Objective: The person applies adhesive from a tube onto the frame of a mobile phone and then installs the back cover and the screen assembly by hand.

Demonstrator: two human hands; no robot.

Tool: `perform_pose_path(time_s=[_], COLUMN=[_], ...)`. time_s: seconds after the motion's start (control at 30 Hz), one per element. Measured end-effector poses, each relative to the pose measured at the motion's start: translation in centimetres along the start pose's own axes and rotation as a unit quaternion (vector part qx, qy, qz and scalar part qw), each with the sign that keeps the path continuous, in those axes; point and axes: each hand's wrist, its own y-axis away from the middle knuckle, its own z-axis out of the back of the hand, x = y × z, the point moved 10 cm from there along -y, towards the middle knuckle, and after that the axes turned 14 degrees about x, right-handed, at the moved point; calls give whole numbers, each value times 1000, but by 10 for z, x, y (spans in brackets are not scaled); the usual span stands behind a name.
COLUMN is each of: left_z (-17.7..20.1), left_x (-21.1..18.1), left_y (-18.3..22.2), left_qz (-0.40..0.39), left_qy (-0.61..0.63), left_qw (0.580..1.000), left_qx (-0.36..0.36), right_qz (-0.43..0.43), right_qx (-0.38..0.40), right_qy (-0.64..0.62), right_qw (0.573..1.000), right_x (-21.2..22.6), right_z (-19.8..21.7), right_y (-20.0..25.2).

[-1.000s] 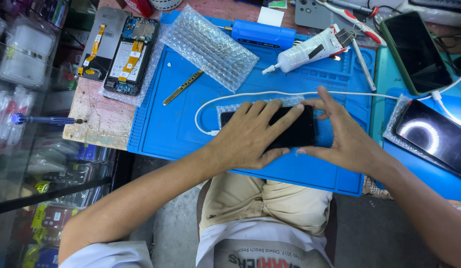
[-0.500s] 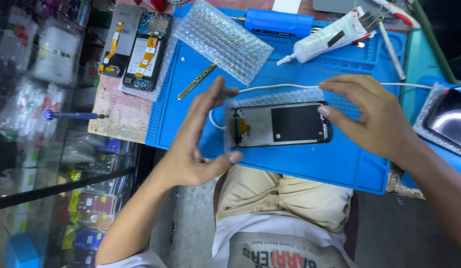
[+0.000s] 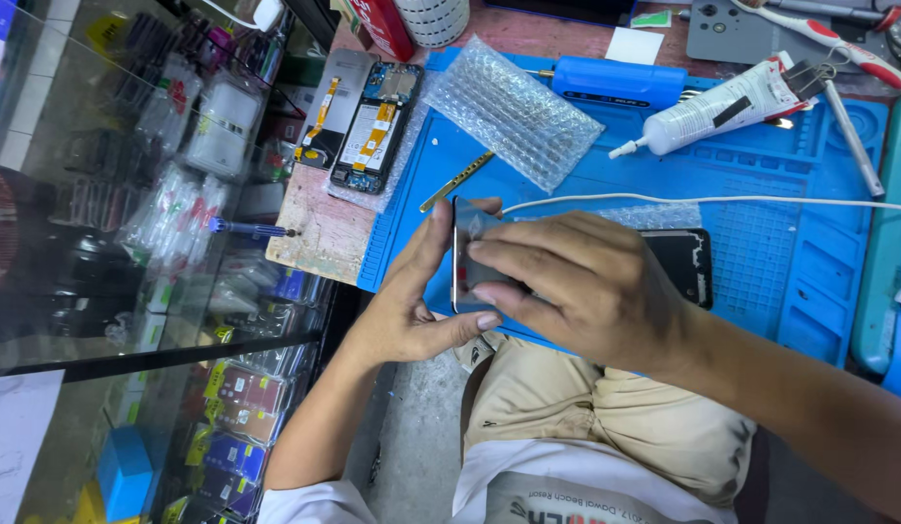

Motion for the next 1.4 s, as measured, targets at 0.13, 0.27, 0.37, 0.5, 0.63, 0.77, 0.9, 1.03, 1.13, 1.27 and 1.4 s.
perform_pose_path(time_s=[0.13, 0.27, 0.37, 0.5, 0.63, 0.77, 0.9, 1.03, 1.13, 1.27, 1.4], left_z=[-3, -3, -1, -3, -3, -2, 0, 1, -2, -2, -11], left_x=[-12, -18, -20, -20, -21, -21, -23, -23, -12, 9, 22], left_y=[-7, -14, -18, -19, -18, -15, -13, -14, -16, -11, -16], left_qz=[-28, -23, -14, -4, -5, -6, -11, -6, 8, 78, 85], left_qy=[-12, -27, -35, -45, -50, -71, -59, -65, 22, 62, 15], left_qw=[999, 999, 999, 998, 999, 997, 998, 998, 1000, 995, 994], left_qx=[14, 16, 26, 32, 15, 9, 5, 3, 1, 6, 66], right_qz=[22, 36, 43, 32, -24, -141, -132, -198, -134, -206, -198], right_qx=[-14, -21, -23, -19, -22, -72, -79, 102, 81, 91, 72], right_qy=[2, 22, 32, 61, 5, -193, 13, 249, 319, 0, -75], right_qw=[1000, 999, 998, 997, 999, 968, 988, 943, 935, 974, 975], right_x=[7, 12, 12, 9, -13, -71, -115, -152, -119, -105, -62], right_z=[6, 11, 13, 12, 11, 10, 36, 30, 36, 6, -35], right_y=[4, 9, 11, 12, 7, 15, 10, -2, 2, 29, 56])
